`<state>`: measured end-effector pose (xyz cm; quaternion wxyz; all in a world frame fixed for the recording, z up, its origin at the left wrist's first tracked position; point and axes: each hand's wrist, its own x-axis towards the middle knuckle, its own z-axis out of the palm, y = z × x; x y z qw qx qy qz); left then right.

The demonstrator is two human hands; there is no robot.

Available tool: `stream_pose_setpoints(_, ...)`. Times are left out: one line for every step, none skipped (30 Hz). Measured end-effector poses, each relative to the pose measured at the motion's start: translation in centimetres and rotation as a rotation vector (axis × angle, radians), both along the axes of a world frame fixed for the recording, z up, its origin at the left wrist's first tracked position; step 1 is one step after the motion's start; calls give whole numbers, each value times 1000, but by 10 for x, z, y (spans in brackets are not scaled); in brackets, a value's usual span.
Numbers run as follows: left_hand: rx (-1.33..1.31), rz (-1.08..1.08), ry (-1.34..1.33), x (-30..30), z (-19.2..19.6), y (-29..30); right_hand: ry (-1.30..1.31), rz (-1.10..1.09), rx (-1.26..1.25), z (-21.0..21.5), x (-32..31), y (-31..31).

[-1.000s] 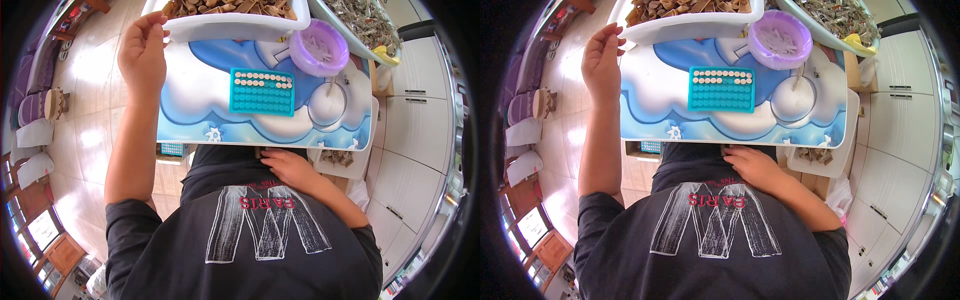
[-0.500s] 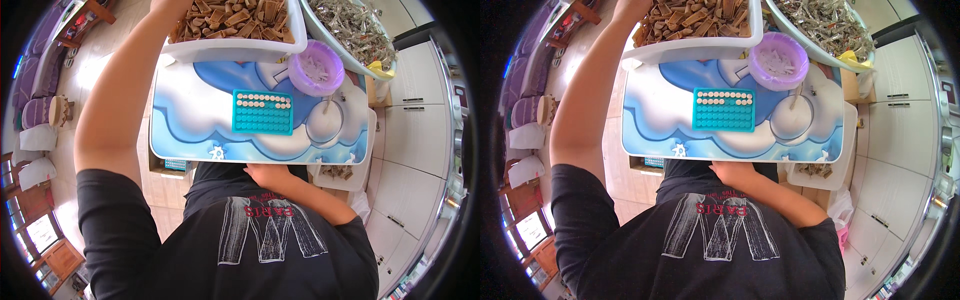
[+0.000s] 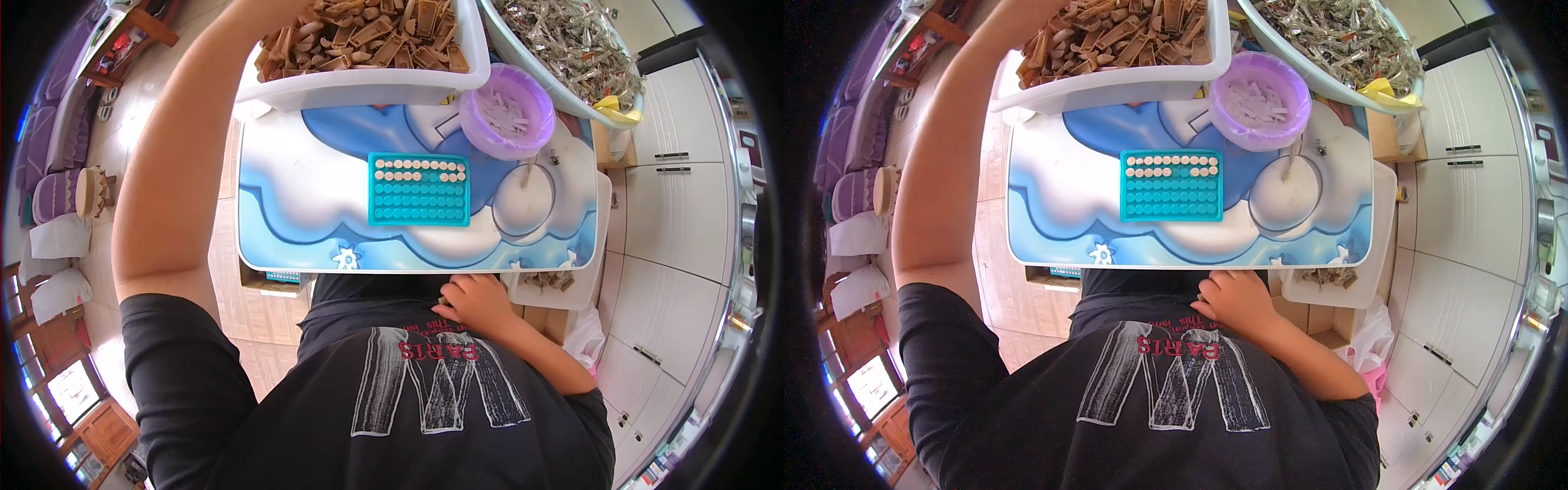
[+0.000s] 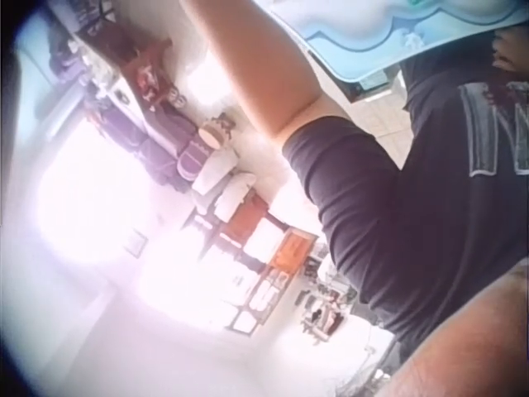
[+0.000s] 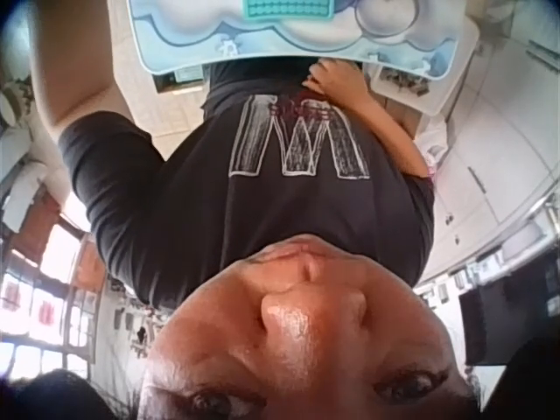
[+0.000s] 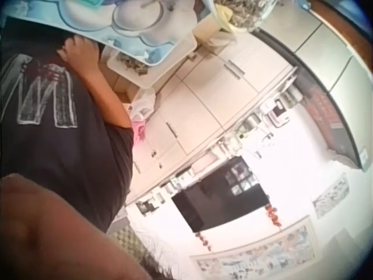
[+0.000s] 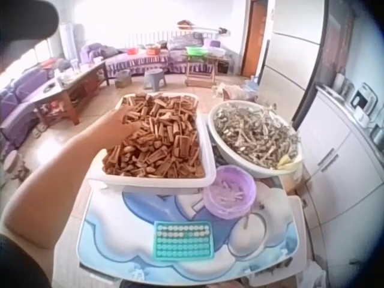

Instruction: The person picks small cylindrical components from parts bins and inserts them into a grid-based assembly tray by hand.

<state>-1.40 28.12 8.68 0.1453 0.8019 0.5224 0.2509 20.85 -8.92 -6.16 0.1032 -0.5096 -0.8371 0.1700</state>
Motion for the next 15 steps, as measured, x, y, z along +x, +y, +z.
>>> stream_pose_setpoints(4, 6, 1, 0, 9, -1, 1, 6, 4, 1, 3, -3)
stream_pose_setpoints(13, 14, 39, 0, 18, -1, 61, -17, -21, 2, 6, -6)
stream_pose_setpoints(22, 21, 76, 1, 22, -1, 121, -41, -46, 4, 9, -9)
stream_pose_setpoints(21, 21, 74, 3, 22, 3, 119, -41, -47, 7, 12, -10)
stream_pose_setpoints(23, 4, 178, 6, 21, 8, 191, -68, -88, 12, 16, -11)
stream_pose_setpoints(25, -14, 282, 9, 21, 14, 264, -95, -129, 17, 18, -11)
stream_pose_setpoints(25, -14, 280, 14, 17, 18, 261, -96, -129, 25, 19, -9)
stream_pose_setpoints(0, 2, 334, 19, 10, 22, 360, -129, -189, 34, 20, -6)
stream_pose_setpoints(-27, 13, 388, 24, -1, 25, 460, -168, -251, 41, 22, -2)
stream_pose_setpoints(-231, -499, -60, -6, -3, 23, 460, -169, -251, 49, 22, 2)
stream_pose_setpoints(-231, -498, -59, 0, -14, 27, 501, -195, -206, 57, 22, 7)
stream_pose_setpoints(-192, -223, 196, 19, -16, 16, 538, -226, -164, 65, 21, 13)
stream_pose_setpoints(-144, 50, 444, 31, -16, 8, 533, -235, -162, 72, 24, 18)
stream_pose_setpoints(-140, 45, 393, 29, -17, 3, 549, -223, -115, 77, 27, 24)
stream_pose_setpoints(-140, 41, 393, 25, -16, -1, 563, -211, -69, 82, 29, 30)
